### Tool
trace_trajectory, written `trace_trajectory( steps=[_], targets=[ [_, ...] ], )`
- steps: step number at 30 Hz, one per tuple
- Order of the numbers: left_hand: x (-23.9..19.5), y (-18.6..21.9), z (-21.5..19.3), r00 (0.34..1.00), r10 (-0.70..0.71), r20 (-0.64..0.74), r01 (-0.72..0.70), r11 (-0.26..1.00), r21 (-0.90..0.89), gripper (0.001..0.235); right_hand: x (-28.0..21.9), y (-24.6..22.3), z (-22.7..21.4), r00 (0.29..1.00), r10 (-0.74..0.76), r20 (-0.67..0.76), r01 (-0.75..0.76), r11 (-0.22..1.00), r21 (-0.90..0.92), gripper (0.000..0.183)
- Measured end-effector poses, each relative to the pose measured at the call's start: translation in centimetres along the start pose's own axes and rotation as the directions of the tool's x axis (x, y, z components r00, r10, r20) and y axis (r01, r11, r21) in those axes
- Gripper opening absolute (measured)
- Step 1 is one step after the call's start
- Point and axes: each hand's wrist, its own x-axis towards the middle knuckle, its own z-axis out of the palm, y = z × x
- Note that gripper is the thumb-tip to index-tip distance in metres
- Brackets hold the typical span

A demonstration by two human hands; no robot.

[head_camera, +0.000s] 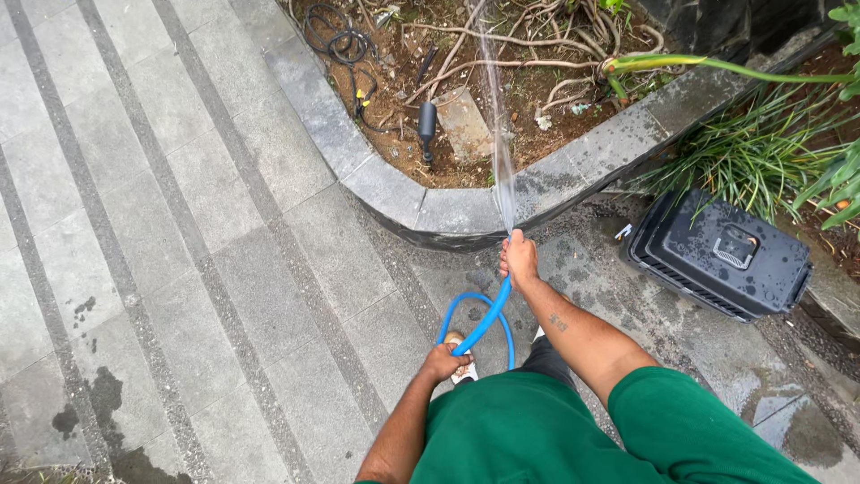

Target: The person uses a blue garden hose to water plants in an outdoor planter. They direct the water stream onto the leaves and soil of several plants, including a large-leafed plant and grass-like foliage, while standing on a tiled patio.

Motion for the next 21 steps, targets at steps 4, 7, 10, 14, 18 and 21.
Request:
trace_trajectory(
  steps=[4, 7, 10, 14, 18, 21],
  targets=[
    [-1.4, -2.1, -1.0, 0.999, 0.011, 0.041, -0.009, 1.0, -0.029, 0.04, -2.3, 1.8, 1.7, 1.0, -0.006, -0.028, 0.005, 0.999, -0.047, 0.041],
    [-2.4, -3.3, -1.2, 0.998, 0.01, 0.054, -0.008, 0.999, -0.041, 0.041, -3.4, 2.4, 2.7, 1.0, -0.002, -0.006, 0.001, 0.998, -0.063, 0.039],
    [-2.8, -3.9, -1.4, 0.999, 0.006, 0.052, -0.004, 0.999, -0.044, 0.042, -4.1, 2.7, 3.5, 1.0, 0.015, -0.009, -0.015, 0.998, -0.064, 0.038],
    [-3.1, -4.7, -1.2, 0.999, -0.011, 0.04, 0.013, 0.999, -0.044, 0.042, -4.4, 3.0, 4.2, 1.0, 0.004, 0.005, -0.004, 0.997, -0.076, 0.038],
    [-3.4, -5.2, -1.3, 1.0, -0.011, 0.023, 0.013, 0.996, -0.09, 0.041, -4.4, 3.4, 4.7, 1.0, -0.021, 0.014, 0.022, 0.998, -0.062, 0.039],
    [-3.4, -5.4, -1.2, 0.999, -0.016, 0.031, 0.019, 0.997, -0.078, 0.042, -4.2, 3.7, 4.5, 0.999, -0.009, 0.042, 0.01, 0.999, -0.041, 0.039]
  ],
)
